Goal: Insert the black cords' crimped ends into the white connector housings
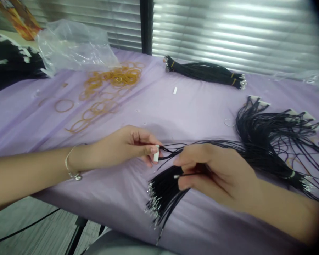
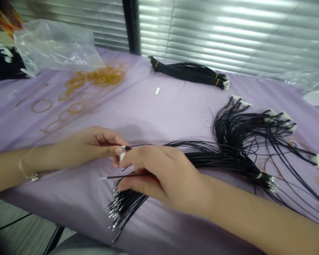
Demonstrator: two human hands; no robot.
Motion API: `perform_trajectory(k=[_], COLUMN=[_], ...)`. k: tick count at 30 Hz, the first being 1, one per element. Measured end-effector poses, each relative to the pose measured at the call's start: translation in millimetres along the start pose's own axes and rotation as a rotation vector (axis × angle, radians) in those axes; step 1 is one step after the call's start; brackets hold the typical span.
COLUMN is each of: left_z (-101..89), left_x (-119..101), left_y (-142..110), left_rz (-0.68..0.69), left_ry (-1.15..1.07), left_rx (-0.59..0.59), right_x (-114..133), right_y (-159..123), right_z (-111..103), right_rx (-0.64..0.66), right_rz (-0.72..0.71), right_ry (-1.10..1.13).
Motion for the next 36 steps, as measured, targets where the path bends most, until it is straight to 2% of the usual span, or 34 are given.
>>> perform_trajectory(k=[3,5,9,13,19,25,32,36], left_z=[-1.6,-1.7,-0.6,-1.5,-2.6,-2.3,-4.1,-4.1], left_x=[1,1,2,2,4,5,3,4], left_y=[0,0,-2,-2,-1,-2,1,1], left_rz=[0.019,0.03,0.031,0.013,0.004,-0.005,-0.007,-0.014], left_ry=[-0.025,-0.038,-0.021,0.052,0.077,0.098,0.117,0.118], left_rx=[0.015,0.023,0.022,0.009,0.008,0.002,0.019,0.023], right_x=[-2,-7,-14,-17,-23,-22,-15,-16], right_y=[-1,-2,1,6,6,7,7,10], right_z=[0,1,2,6,12,14,18,22], right_rx=[0.01,-0.027,-0.016,0.045,0.017,0.022,0.049,0.05], right_rz=[0.007,0.085,0.271,0.309,0.369,0.369,0.169,0.153], right_ry=[0.207,0.27,0.142,-0.001,0.018,-0.141,-0.655,-0.695])
Point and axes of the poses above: each hand's wrist, its own y-axis towards the middle knuckle, its own z-axis out of the palm, x = y × z, the point moved 2 cm from there along y, towards the middle knuckle, and after that the axes turned 14 degrees about x, right-handed, at the moved point
